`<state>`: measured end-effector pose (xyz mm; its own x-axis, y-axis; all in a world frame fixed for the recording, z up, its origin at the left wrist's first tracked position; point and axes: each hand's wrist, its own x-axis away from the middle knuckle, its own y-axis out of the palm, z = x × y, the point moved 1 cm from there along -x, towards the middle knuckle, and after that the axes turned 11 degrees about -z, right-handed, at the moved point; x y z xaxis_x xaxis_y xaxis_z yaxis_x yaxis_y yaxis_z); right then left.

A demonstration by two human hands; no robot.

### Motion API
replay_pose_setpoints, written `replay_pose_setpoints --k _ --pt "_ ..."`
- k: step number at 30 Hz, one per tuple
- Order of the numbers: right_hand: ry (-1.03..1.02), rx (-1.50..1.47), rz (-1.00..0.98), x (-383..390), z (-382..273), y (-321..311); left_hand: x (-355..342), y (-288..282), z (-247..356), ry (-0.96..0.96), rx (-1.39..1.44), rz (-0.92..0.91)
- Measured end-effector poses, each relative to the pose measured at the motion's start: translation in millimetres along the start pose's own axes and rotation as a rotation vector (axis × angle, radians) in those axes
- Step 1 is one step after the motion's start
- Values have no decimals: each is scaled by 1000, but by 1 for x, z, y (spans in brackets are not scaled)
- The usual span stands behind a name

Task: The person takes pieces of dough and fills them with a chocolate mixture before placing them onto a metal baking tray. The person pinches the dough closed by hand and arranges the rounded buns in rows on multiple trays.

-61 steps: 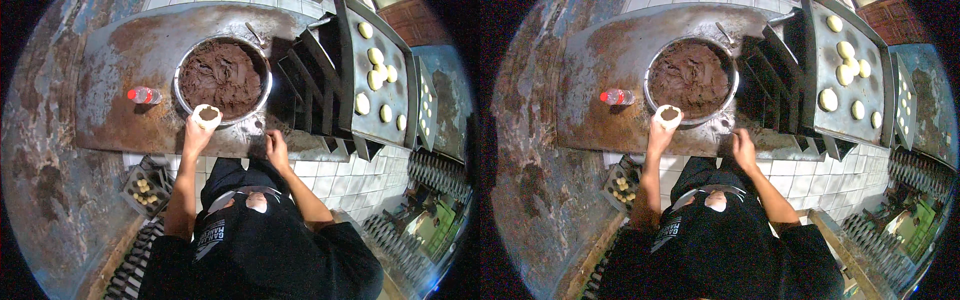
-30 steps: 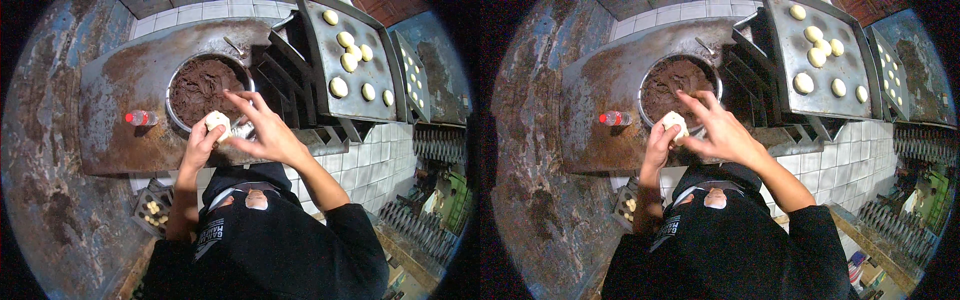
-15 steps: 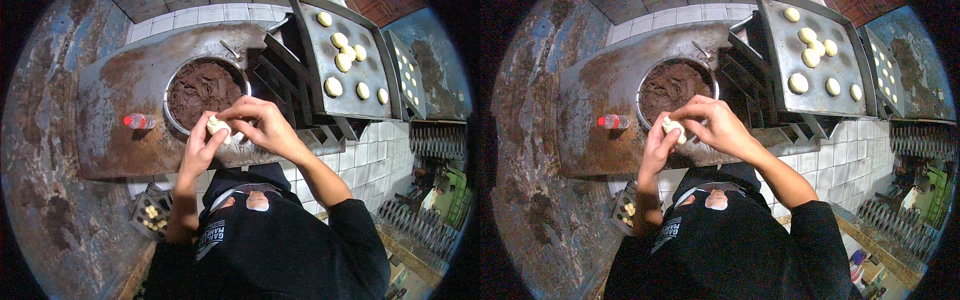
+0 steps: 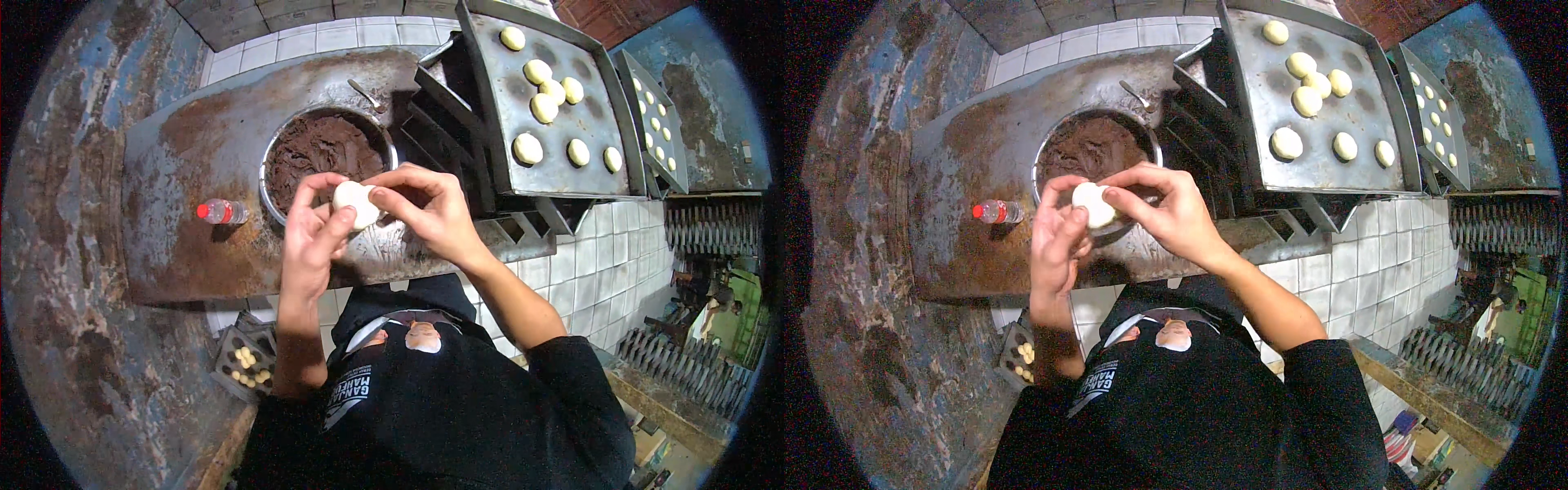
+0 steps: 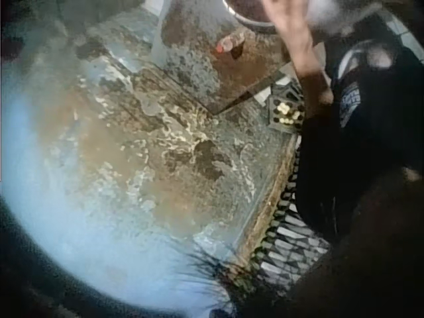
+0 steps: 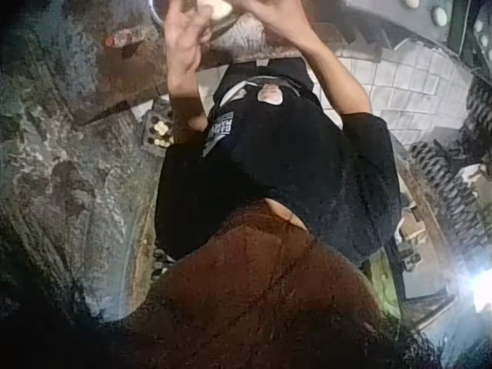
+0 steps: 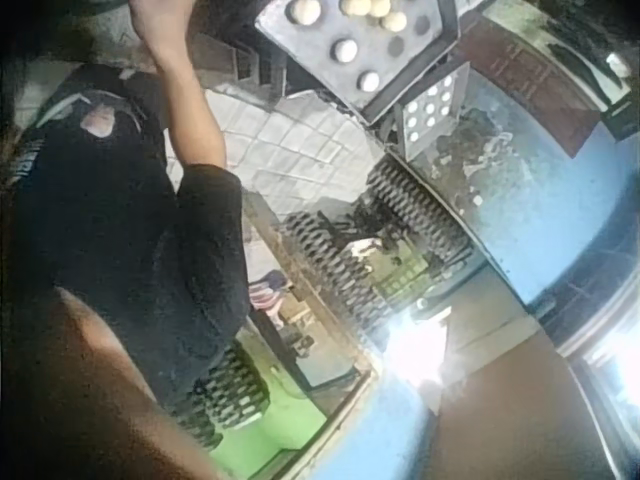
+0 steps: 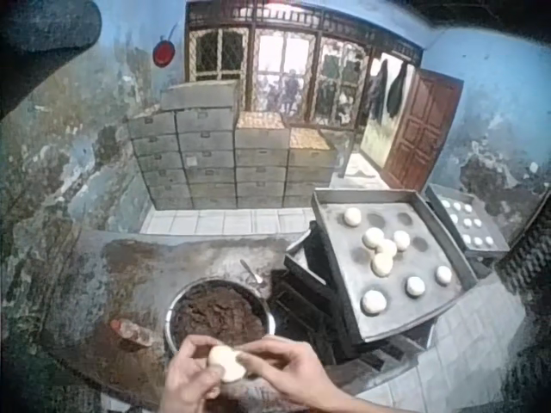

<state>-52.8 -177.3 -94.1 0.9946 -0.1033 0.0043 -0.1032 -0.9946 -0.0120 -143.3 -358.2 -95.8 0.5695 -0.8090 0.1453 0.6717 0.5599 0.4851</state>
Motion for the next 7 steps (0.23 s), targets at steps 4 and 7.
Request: replay_pose_setpoints --k 4,7 --pt "216 -816 -100 18 6 5 -22 29 11 350 -419 63" --pt "-150 -815 -53 35 17 14 -41 74 14 402 -450 -70"
